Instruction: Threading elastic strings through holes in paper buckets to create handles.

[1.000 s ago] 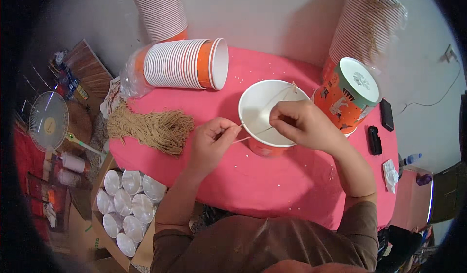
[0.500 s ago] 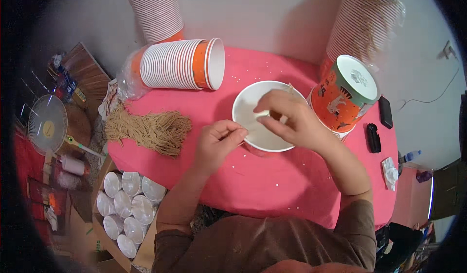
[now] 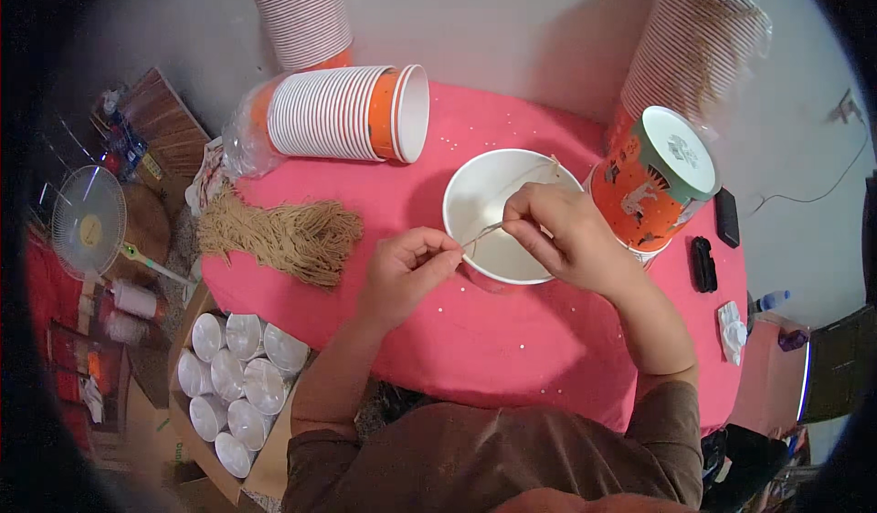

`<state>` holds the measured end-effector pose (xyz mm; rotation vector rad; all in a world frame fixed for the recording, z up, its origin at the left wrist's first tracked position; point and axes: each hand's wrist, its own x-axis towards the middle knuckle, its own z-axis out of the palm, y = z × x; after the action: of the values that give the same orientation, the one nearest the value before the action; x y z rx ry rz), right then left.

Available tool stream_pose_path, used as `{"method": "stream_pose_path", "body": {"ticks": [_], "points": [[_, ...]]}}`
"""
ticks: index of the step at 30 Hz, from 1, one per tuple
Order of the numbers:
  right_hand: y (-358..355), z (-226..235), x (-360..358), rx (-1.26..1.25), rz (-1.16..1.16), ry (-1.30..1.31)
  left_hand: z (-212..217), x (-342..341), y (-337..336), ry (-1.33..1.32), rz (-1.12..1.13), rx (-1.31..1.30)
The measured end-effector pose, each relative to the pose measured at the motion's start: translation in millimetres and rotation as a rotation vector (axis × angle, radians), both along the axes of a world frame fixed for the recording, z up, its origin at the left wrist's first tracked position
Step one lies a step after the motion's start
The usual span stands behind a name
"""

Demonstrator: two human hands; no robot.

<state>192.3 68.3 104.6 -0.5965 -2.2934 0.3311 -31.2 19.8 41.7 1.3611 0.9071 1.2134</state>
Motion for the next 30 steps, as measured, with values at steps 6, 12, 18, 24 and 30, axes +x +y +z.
{"method": "stream_pose_path", "body": {"ticks": [6,12,18,24,30], "points": [[-6,-1,-14,0.090,0.104,-0.067,2,4,-5,-0.091,-0.001,-0.095],[-1,-5,-20,0.233,0.060,-0.120,4,7,-8,-0.117,-0.009,-0.092],[-7,0,-22,0.274,0.095,-0.096,-4,3,-4,-0.109,0.051,-0.105],[-1,-4,-25,0.401,0.057,-0.146,-3,3,-4,-0.189,-0.040,-0.187],[-1,-6,-27,0.431,0.053,-0.170,6,11,-8,-0.233,-0.004,-0.112]]}}
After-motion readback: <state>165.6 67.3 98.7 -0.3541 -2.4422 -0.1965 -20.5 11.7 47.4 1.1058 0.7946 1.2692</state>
